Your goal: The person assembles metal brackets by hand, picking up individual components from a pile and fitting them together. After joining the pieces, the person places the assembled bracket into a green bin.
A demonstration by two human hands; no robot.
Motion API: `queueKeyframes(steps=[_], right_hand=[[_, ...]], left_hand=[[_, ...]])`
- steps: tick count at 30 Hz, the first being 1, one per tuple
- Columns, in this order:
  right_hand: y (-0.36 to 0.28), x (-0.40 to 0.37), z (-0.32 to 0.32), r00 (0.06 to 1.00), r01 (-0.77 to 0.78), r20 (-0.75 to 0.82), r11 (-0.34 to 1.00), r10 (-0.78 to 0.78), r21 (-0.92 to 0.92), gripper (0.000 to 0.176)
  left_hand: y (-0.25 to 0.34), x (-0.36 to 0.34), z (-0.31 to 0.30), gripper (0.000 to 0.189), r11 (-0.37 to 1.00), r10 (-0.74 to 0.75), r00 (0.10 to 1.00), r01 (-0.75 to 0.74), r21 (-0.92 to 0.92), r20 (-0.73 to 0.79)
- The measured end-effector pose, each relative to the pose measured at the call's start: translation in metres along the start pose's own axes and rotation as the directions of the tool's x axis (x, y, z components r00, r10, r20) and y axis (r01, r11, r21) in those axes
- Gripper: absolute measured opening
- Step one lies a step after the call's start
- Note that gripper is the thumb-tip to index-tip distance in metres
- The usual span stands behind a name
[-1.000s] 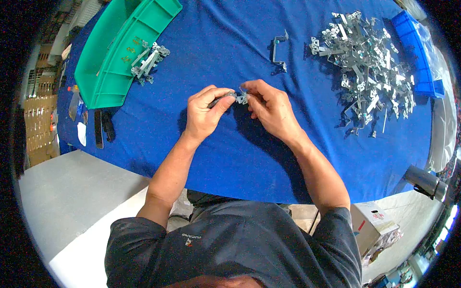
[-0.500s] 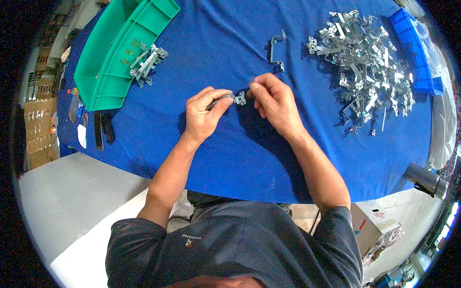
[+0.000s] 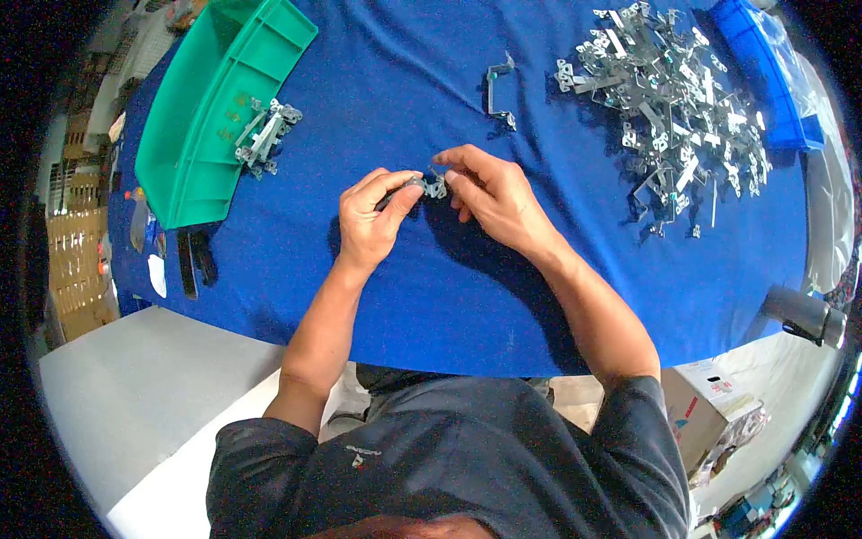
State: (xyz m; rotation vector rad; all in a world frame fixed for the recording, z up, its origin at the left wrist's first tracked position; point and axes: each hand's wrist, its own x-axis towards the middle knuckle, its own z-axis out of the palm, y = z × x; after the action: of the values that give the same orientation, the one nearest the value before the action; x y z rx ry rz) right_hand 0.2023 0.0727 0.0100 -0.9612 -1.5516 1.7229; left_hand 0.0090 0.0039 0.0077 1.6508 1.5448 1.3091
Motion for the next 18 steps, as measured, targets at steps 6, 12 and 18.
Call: queueKeyframes(steps=[6,12,18], right_hand=[[-0.001,0.001,-0.008,0.991,-0.062,0.109,0.993,0.073,-0.104,0.019],[0.0,0.0,-0.001,0.999,-0.039,-0.04,0.998,0.037,-0.05,0.018],[0.0,-0.001,0.0,0.995,0.073,-0.055,0.979,-0.085,-0.188,0.016]], left_hand=[[0.0,0.0,0.002,0.017,0.999,0.028,0.999,-0.029,0.024,0.039],[-0.002,0.0,0.003,0.018,0.997,0.067,0.995,-0.07,0.032,0.077],[-0.003,-0.001,0.004,0.015,0.995,0.072,0.991,-0.079,0.068,0.11]])
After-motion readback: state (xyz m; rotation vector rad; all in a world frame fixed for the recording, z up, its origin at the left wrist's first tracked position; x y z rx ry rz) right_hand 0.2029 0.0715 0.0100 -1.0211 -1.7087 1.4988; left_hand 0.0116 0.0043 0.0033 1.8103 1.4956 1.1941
